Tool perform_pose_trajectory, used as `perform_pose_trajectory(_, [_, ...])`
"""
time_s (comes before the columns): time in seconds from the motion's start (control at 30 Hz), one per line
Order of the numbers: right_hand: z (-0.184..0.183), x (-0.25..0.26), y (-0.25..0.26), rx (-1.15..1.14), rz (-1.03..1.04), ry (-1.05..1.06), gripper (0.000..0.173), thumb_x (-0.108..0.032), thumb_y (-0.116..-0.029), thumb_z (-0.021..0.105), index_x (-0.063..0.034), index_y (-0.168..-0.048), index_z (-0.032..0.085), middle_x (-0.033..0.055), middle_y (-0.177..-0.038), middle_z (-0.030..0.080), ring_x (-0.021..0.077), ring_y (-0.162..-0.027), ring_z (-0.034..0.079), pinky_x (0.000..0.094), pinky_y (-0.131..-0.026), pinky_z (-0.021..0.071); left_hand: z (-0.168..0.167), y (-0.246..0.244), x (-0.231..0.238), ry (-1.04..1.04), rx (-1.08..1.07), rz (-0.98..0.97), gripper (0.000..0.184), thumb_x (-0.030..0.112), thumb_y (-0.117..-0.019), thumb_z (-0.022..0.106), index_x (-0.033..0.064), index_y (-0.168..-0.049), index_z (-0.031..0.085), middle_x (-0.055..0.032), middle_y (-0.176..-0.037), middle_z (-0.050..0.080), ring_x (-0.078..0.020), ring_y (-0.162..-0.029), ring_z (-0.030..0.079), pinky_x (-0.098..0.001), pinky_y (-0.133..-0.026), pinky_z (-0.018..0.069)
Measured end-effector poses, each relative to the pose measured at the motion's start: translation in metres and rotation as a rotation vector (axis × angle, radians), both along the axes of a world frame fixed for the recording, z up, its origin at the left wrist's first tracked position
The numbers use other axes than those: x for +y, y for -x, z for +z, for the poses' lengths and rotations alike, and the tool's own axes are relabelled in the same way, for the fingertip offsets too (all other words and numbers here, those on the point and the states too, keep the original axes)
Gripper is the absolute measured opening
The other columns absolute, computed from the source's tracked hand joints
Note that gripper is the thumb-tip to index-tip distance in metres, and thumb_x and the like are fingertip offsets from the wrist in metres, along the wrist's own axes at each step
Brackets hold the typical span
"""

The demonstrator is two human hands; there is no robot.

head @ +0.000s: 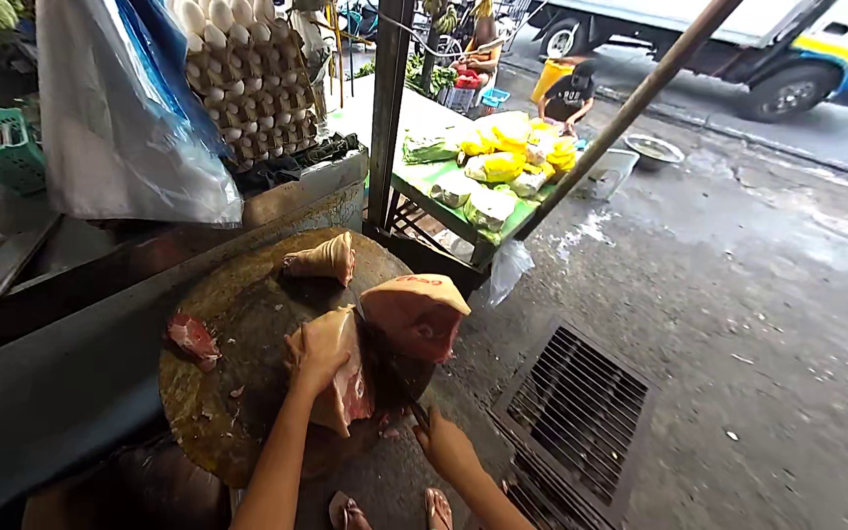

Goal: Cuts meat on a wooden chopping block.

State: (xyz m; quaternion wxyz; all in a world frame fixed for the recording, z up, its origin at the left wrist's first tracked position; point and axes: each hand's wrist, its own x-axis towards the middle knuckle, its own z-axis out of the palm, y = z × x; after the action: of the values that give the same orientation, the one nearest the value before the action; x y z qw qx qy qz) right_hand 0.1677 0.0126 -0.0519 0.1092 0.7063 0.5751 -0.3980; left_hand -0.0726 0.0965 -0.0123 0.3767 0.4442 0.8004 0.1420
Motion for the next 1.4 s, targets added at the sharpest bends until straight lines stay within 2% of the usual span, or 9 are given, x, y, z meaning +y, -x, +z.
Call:
perform_pose_trajectory(0.4, [-0.017,0.008,-0.036,0.23,-0.045,0.058,0.052,-0.046,-0.1044,0.057,-0.007,-0.138,0.05,0.0209,-0.106,0.068,0.0352,-0.09,0.07,0.0543,-0.083,0.0558,-0.022,0.032,-0.008,-0.248,-0.163,0.06,0.095,0.031,-0.0868,0.08,0.005,-0.161,0.027,-0.0306,-0.163,0.023,-0.0445,-0.149,0.029,-0.0565,-0.118,0.0323])
perform_pose_trajectory(0.53, [-0.023,0.012,-0.049,0.293,-0.059,0.097,0.051,-0.048,-0.104,0.057,-0.0075,-0.136,0.052,0.0172,-0.098,0.067,0.0294,-0.078,0.068,0.0492,-0.076,0.0563,-0.029,0.082,-0.026,-0.337,-0.492,0.162,0.074,0.023,-0.1021,0.053,0.0033,-0.162,0.014,-0.0265,-0.156,0.038,-0.0311,-0.136,0.05,-0.0444,-0.109,0.0454])
perform_pose_trajectory(0.67, [-0.027,0.018,-0.05,0.296,-0.065,0.105,0.048,-0.042,-0.1038,0.06,-0.007,-0.135,0.053,0.0165,-0.093,0.066,0.0274,-0.073,0.066,0.0476,-0.072,0.0562,-0.021,0.109,-0.065,-0.412,-0.604,0.371,0.041,0.021,-0.1105,0.031,-0.0016,-0.143,0.044,-0.0144,-0.122,0.061,-0.0108,-0.101,0.063,-0.0285,-0.087,0.0535])
perform_pose_trajectory(0.8, [-0.029,0.024,-0.052,0.324,-0.093,0.12,0.043,-0.038,-0.1049,0.06,-0.0065,-0.133,0.053,0.0116,-0.082,0.062,0.0209,-0.061,0.061,0.0391,-0.061,0.0544,-0.036,0.121,-0.096,-0.38,-0.744,0.631,0.048,0.032,-0.1134,0.03,0.001,-0.148,0.042,-0.0182,-0.132,0.062,-0.0207,-0.109,0.064,-0.0398,-0.091,0.0545])
perform_pose_trajectory(0.87, [-0.031,0.026,-0.052,0.318,-0.113,0.108,0.039,-0.036,-0.1049,0.06,-0.0048,-0.127,0.054,0.0105,-0.079,0.061,0.0198,-0.057,0.06,0.0376,-0.058,0.0538,-0.047,0.112,-0.106,-0.412,-0.805,0.768,0.051,0.039,-0.1128,0.03,0.0035,-0.146,0.045,-0.0175,-0.125,0.065,-0.0228,-0.104,0.067,-0.0433,-0.087,0.0567])
perform_pose_trajectory(0.97, [-0.032,0.027,-0.051,0.303,-0.136,0.073,0.034,-0.033,-0.1044,0.062,-0.0037,-0.119,0.055,0.0084,-0.07,0.059,0.018,-0.052,0.058,0.035,-0.053,0.0527,-0.051,0.091,-0.114,-0.506,-0.893,0.917,0.052,0.04,-0.1128,0.029,0.0044,-0.146,0.046,-0.0184,-0.129,0.063,-0.0251,-0.11,0.065,-0.0463,-0.091,0.0551])
perform_pose_trajectory(1.13, [-0.031,0.023,-0.045,0.273,-0.174,0.031,0.033,-0.03,-0.1041,0.063,-0.0039,-0.123,0.056,0.0081,-0.067,0.058,0.0171,-0.049,0.057,0.0334,-0.05,0.0516,-0.048,0.038,-0.109,-0.551,-0.958,1.156,0.061,0.047,-0.112,0.025,0.0039,-0.153,0.039,-0.0246,-0.147,0.05,-0.0342,-0.129,0.054,-0.0545,-0.104,0.0463])
perform_pose_trajectory(1.27, [-0.033,0.021,-0.041,0.243,-0.177,0.001,0.034,-0.031,-0.104,0.063,-0.0037,-0.123,0.056,0.0081,-0.069,0.059,0.0167,-0.05,0.057,0.0335,-0.051,0.052,-0.034,-0.008,-0.105,-0.267,-1.14,0.982,0.069,0.054,-0.1104,0.015,-0.0003,-0.143,0.043,-0.0231,-0.112,0.063,-0.0303,-0.087,0.066,-0.045,-0.071,0.0571])
perform_pose_trajectory(1.4, [-0.028,0.017,-0.04,0.212,-0.161,-0.005,0.037,-0.034,-0.1046,0.062,-0.0044,-0.127,0.057,0.0099,-0.074,0.061,0.0182,-0.055,0.059,0.0358,-0.055,0.0525,-0.018,-0.003,-0.126,0.096,-0.975,0.31,0.041,0.027,-0.1144,0.031,-0.0006,-0.137,0.051,-0.0148,-0.115,0.069,-0.0229,-0.099,0.069,-0.0422,-0.087,0.0559])
